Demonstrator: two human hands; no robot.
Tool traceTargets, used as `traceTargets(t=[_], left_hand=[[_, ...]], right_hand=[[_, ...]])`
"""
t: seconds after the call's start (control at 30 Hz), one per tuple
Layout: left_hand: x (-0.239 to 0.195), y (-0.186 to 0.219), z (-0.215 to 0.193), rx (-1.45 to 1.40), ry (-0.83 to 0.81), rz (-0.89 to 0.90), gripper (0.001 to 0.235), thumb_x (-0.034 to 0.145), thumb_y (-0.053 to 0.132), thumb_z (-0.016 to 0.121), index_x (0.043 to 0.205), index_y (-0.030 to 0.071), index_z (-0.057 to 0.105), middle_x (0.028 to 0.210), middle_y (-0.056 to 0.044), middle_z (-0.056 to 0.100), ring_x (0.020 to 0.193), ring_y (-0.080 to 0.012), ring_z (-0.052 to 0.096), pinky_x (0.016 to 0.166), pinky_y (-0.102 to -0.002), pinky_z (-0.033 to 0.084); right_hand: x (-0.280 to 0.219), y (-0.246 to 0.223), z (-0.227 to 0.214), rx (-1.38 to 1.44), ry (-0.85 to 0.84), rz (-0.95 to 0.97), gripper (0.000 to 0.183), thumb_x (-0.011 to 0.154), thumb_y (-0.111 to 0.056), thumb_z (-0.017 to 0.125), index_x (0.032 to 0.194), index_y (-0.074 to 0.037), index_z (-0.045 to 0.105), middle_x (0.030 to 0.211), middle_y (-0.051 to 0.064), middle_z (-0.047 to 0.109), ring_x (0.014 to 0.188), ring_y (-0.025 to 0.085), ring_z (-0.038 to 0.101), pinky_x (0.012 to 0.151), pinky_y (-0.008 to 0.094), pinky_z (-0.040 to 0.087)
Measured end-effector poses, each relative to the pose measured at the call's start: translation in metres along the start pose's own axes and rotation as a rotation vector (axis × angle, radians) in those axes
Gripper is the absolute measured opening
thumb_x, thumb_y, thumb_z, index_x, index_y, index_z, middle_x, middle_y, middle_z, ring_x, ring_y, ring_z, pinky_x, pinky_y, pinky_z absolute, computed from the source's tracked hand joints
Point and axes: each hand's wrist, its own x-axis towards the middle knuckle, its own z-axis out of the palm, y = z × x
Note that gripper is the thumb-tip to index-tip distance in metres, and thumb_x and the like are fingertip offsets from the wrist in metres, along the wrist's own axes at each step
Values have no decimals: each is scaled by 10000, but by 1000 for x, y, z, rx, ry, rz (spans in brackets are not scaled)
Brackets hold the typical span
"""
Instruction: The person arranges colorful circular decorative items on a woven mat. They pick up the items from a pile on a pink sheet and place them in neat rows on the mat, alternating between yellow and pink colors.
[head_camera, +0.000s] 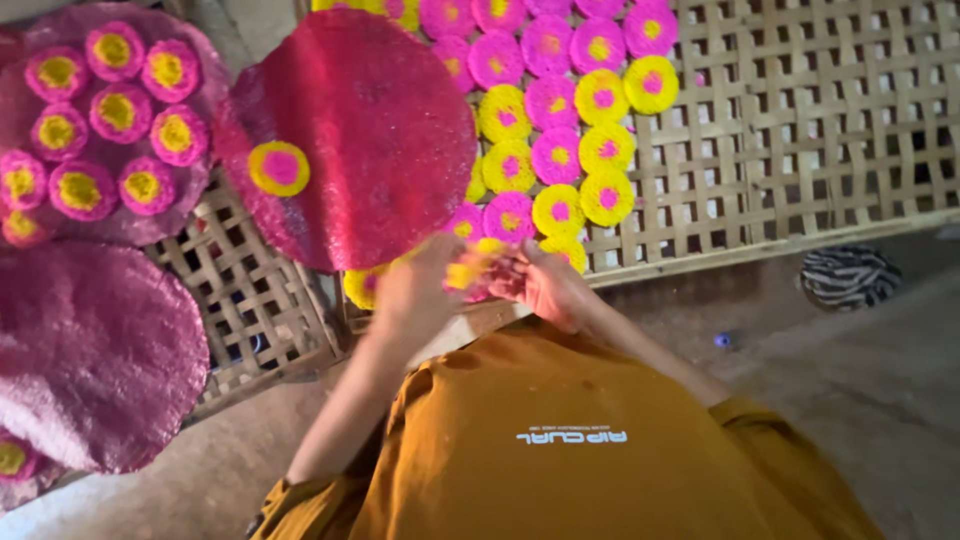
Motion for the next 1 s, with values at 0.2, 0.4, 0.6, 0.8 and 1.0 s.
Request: traceTargets(t=[0.2,0.4,0.6,0.8,1.0], left_hand=[[46,-7,40,29,166,155,468,918,336,779,1290,111,606,1272,-120,624,1137,-285,622,951,-431,561],[78,-56,41,461,385,-14,808,756,354,854,1405,13,513,1446,-189,423,1292,-407,384,1016,-556,401],[81,-86,41,372,452,78,526,888,215,783,1352,42,606,1396,-151,554,1293,-378,499,1118,-478,446],[82,-68,2,-511,663,-279,269,1033,150,646,1287,73,692,919,-62,711,779,-132,600,734,-339,523],[45,1,-18,-331,-121,46,345,955,175,659,1288,99,703,1182,-54,758,1002,-136,686,867,-317,556]], right_hand=[[-34,-14,-73,-362,435,-332,451,978,-105,638,1407,-16,533,1275,84,651,1164,192,632,1016,341,515],[-63,-29,-93,-1321,711,-558,392,953,-79,695,1331,-18,607,1116,175,708,1037,315,677,883,402,545],[-62,-36,-66,-1550,806,-718,466,889,-44,729,1332,-25,582,1233,237,584,1119,440,583,922,469,494],[-73,-51,-49,-1644,856,-1024,475,878,-36,720,1324,-6,561,1366,217,525,1291,414,486,1084,517,412],[-86,-84,-45,-1391,910,-1076,360,957,-11,636,1312,-5,578,1366,181,554,1249,324,535,994,410,480]])
